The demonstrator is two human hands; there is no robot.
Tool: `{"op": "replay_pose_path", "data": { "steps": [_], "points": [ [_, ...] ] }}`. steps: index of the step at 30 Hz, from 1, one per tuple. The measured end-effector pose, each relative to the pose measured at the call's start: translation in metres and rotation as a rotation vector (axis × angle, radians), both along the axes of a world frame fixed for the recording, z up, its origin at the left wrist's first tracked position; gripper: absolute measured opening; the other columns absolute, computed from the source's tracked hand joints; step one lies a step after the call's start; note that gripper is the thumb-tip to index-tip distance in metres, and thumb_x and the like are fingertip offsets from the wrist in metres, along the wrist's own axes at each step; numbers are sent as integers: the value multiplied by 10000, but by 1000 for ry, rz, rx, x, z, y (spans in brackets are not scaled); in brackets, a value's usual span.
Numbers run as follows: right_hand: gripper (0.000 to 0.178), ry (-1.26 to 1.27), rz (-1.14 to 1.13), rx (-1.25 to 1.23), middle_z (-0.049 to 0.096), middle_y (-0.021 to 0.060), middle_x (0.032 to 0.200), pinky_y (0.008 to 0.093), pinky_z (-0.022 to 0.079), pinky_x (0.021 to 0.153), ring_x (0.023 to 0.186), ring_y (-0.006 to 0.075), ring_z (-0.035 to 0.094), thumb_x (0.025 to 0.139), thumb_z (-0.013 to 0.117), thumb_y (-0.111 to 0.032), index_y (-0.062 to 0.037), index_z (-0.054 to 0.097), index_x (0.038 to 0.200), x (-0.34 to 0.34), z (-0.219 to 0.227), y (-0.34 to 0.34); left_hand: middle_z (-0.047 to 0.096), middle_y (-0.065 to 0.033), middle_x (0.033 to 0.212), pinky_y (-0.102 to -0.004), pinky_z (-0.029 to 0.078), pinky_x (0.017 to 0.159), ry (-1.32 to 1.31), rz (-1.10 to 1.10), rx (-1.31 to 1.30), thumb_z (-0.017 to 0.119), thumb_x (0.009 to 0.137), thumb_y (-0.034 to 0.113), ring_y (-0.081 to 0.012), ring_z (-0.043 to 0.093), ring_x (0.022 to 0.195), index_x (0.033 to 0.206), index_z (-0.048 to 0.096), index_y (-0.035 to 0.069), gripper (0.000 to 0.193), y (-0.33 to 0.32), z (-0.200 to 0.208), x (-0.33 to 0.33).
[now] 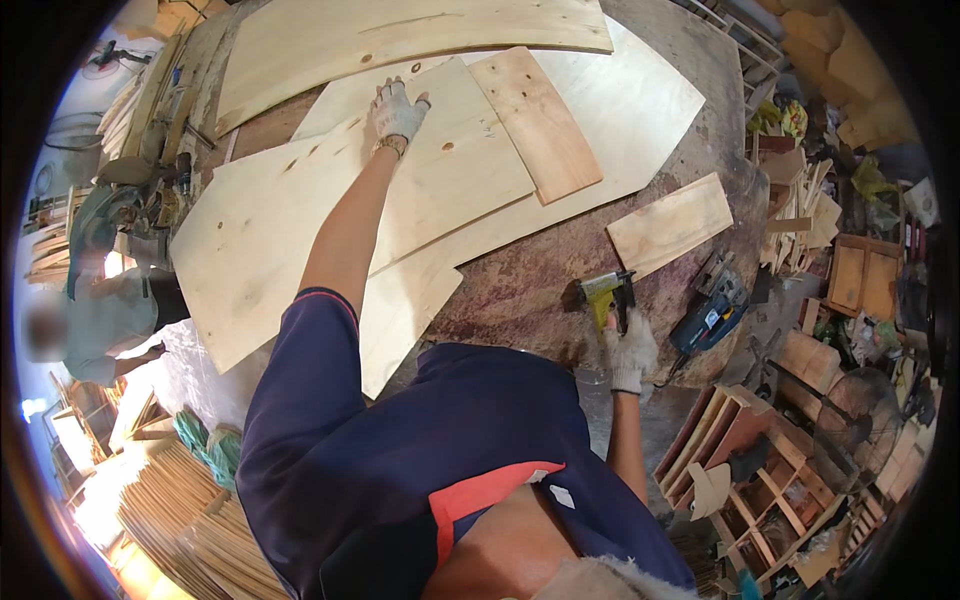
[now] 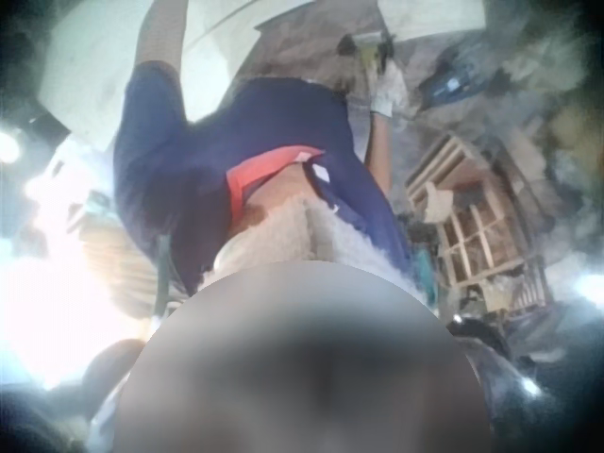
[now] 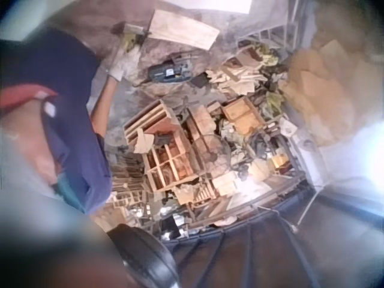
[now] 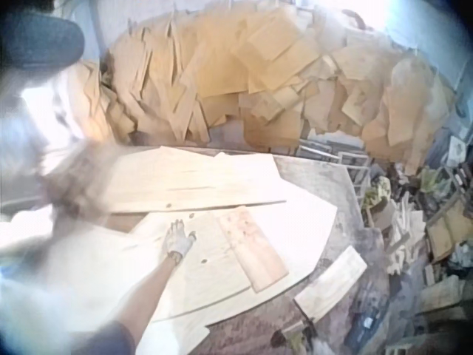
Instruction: The person assembles a wooden furniture piece by hammering nails into plywood panels, cutting a small wood piece with a miter saw, and fastening it with a nail gun. The person works on a workbench in a cluttered workshop.
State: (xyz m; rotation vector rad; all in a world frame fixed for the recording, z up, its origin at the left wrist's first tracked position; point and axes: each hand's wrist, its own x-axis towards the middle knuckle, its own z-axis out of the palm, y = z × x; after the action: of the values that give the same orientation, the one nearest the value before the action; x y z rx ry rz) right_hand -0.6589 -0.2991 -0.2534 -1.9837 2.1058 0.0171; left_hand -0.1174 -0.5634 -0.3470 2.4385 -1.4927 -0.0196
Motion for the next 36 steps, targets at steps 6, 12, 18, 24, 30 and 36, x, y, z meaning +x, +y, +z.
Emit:
{"op": "replay_pose_path", "data": {
  "steps": [6, 12, 18, 24, 30, 36],
  "points": [
    [697, -295, 346, -204, 624, 188, 1222, 476, 516, 945, 1145, 387, 602, 824, 817, -443, -43, 603, 1352, 48, 2, -144, 451, -156, 1602, -499, 253, 1258, -54, -44, 101, 546, 971, 660, -330, 384, 1503, 1576, 428, 123, 818, -9, -9, -20],
    [1016, -228, 617, -124, 480, 218, 1511, 566, 371, 1167, 1419, 409, 441, 651, 911, -546, -96, 527, 1477, 82, -34, -254, 442, -147, 1608, -524, 211, 1269, -138, -27, 43, 541, 968, 670, -331, 359, 1512, 1603, 407, 169, 820, 6, -21, -33],
    [1190, -225, 706, -84, 360, 214, 1643, 606, 226, 1260, 1554, 410, 282, 563, 884, -707, -205, 472, 1560, 108, -76, -301, 334, -132, 1683, -520, 175, 1290, -263, -238, 24, 492, 1029, 586, -323, 254, 1579, 1638, 345, 202, 735, 33, -17, -90],
    [1198, -188, 673, -171, 356, 196, 1657, 594, 186, 1273, 1564, 404, 262, 565, 856, -764, -231, 473, 1568, 130, -101, -294, 265, -56, 1727, -527, 143, 1305, -117, -685, 231, 464, 1055, 542, -272, 211, 1603, 1642, 326, 268, 662, 64, 2, -170],
    [1127, -331, 844, -108, 316, 216, 1672, 557, 189, 1285, 1566, 400, 258, 581, 870, -722, -270, 507, 1547, 118, -99, -300, 277, -65, 1720, -534, 135, 1304, -169, -700, 254, 494, 1044, 543, -286, 219, 1599, 1640, 331, 270, 676, 63, 12, -174],
    [1110, -282, 954, -141, 286, 200, 1691, 524, 187, 1299, 1578, 369, 247, 555, 897, -676, -324, 520, 1538, 101, -99, -302, 289, -171, 1696, -518, 153, 1302, -177, -630, 235, 516, 1033, 550, -349, 219, 1591, 1643, 329, 274, 694, 64, 7, -175]
  ]
}}
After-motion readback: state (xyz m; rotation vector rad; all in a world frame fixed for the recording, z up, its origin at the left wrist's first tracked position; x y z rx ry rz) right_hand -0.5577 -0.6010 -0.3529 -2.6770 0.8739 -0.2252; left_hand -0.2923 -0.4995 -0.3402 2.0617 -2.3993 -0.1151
